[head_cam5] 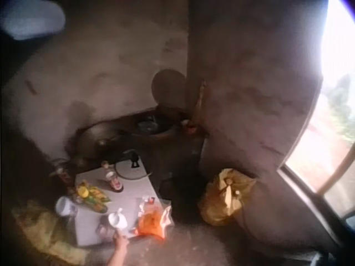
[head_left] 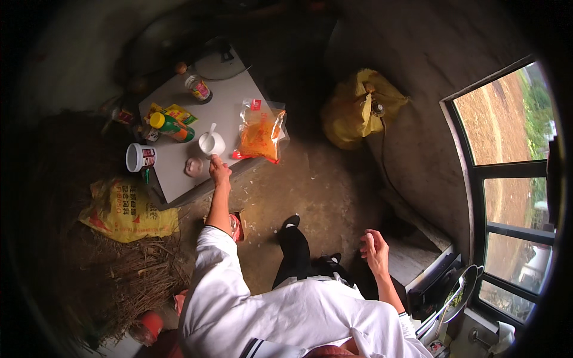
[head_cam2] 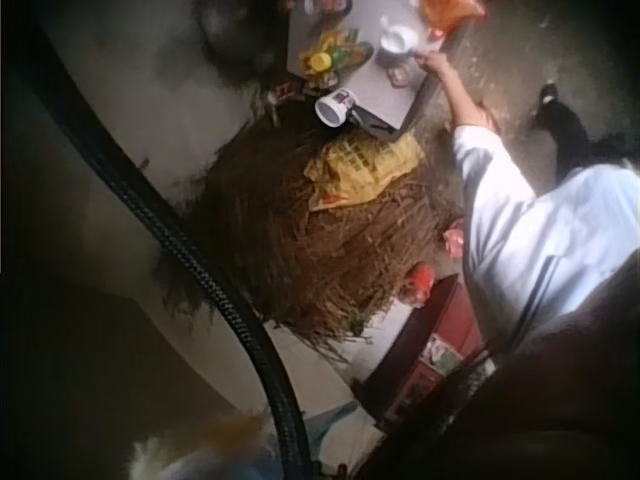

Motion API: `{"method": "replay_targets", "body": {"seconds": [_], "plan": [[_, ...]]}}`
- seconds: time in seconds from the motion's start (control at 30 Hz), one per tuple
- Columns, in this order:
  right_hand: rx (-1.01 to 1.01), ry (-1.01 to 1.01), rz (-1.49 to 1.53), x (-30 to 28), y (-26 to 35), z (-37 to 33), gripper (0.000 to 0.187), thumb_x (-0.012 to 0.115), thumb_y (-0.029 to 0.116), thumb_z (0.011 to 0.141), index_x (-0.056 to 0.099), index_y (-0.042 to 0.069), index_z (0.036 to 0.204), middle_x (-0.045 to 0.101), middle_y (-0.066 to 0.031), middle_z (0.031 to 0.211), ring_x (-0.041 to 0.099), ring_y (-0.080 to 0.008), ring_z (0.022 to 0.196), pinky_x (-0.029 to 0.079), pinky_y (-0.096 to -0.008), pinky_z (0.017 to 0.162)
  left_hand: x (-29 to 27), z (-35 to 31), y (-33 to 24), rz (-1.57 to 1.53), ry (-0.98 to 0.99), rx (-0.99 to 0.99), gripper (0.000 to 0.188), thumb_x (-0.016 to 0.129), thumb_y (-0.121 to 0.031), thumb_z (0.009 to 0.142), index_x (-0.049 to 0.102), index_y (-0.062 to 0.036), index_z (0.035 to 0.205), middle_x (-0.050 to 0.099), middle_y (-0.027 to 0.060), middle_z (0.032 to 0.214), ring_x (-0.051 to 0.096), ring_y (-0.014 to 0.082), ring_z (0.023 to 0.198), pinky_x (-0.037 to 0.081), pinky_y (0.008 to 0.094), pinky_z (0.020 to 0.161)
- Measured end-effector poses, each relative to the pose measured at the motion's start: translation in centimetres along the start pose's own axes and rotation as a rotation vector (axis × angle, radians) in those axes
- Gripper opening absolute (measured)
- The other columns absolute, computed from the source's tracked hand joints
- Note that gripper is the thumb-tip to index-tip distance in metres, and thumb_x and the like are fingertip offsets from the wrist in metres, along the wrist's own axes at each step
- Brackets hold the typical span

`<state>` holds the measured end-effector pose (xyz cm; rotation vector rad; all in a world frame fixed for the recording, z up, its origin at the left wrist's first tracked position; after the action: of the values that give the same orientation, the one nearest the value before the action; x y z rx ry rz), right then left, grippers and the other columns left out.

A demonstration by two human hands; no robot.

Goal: The person operates a countertop appliance, pours a liquid from a ladle into a bowl, adds a brown ingredient to a pan of chopped greens, stirs the mixture with chopsticks, and adds a white powder from a small container.

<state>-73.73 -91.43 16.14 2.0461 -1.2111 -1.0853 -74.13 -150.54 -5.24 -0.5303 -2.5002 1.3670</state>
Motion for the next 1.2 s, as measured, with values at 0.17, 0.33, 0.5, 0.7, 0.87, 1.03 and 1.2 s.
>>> {"method": "replay_targets", "body": {"seconds": [0.17,0.33,0.5,0.7,0.87,1.03,1.2], "plan": [[0.022,-0.003,0.041,0.2,-1.0,0.2,0.036,0.053,0.033,0.104,0.059,0.001,0.12,0.066,-0.0065,0.095,0.06,-0.0087,0.065,0.05,-0.0221,0.053,0.6,2.5,1.9,-0.011,-0.023,-0.048,0.036,0.049,-0.052,0.101,0.054,-0.0166,0.1,0.047,-0.0058,0.086,0.047,0.0087,0.072,0.039,0.0232,0.052],[0.028,-0.003,0.035,1.0,0.2,0.9,0.035,0.053,0.032,0.104,0.059,0.001,0.12,0.066,-0.0067,0.095,0.06,-0.009,0.065,0.05,-0.0221,0.052,0.9,3.2,2.8,-0.043,-0.023,-0.085,0.036,0.05,-0.052,0.101,0.055,-0.0167,0.102,0.048,-0.006,0.089,0.048,0.0089,0.075,0.04,0.0234,0.053],[0.036,0.011,0.068,1.6,-0.2,1.6,0.035,0.053,0.032,0.104,0.059,0.001,0.12,0.067,-0.0073,0.094,0.06,-0.0094,0.065,0.051,-0.0223,0.053,1.1,2.2,2.4,-0.054,-0.059,-0.04,0.039,0.051,-0.053,0.1,0.054,-0.0141,0.104,0.053,-0.0015,0.084,0.05,0.0099,0.066,0.042,0.0243,0.052],[0.063,0.014,0.084,2.0,-1.0,1.9,0.036,0.054,0.033,0.104,0.06,0.001,0.12,0.068,-0.0075,0.094,0.061,-0.0099,0.066,0.051,-0.023,0.053,1.1,-2.5,1.8,0.06,-0.25,0.079,0.041,0.059,-0.045,0.099,0.051,-0.0052,0.106,0.059,0.0062,0.085,0.056,0.0143,0.066,0.049,0.0297,0.057],[0.104,-0.001,0.059,1.8,-1.5,1.3,0.033,0.054,0.03,0.104,0.06,0.001,0.119,0.067,-0.0067,0.093,0.06,-0.0099,0.066,0.051,-0.0232,0.054,10.3,-4.9,-3.8,0.768,0.036,0.759,0.036,0.064,-0.03,0.096,0.055,0.0022,0.109,0.064,0.0175,0.101,0.061,0.034,0.088,0.049,0.0452,0.084],[0.101,0.0,0.025,1.3,-1.6,0.7,0.031,0.055,0.027,0.104,0.06,0.0,0.119,0.067,-0.0059,0.092,0.06,-0.0097,0.067,0.052,-0.0237,0.055,12.3,5.8,-1.4,1.206,-0.044,0.453,0.048,0.063,-0.044,0.089,0.067,-0.0012,0.109,0.068,0.0227,0.107,0.065,0.041,0.104,0.051,0.0503,0.087],[0.176,0.012,0.04,0.5,-2.9,-1.4,0.031,0.055,0.026,0.104,0.061,0.001,0.12,0.068,-0.0055,0.093,0.061,-0.0101,0.068,0.053,-0.0247,0.058,11.9,10.8,-0.3,1.058,0.234,0.407,0.04,0.065,-0.04,0.086,0.068,0.0005,0.084,0.067,0.0243,0.082,0.066,0.038,0.076,0.05,0.0463,0.072]]}}
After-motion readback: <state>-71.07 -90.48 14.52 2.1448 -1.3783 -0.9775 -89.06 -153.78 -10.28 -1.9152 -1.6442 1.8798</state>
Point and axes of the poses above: each hand's wrist, its own z-axis towards the middle knuckle, its own x-axis out of the palm, y = z × x, the point moved 8 cm from there along z, towards the middle knuckle
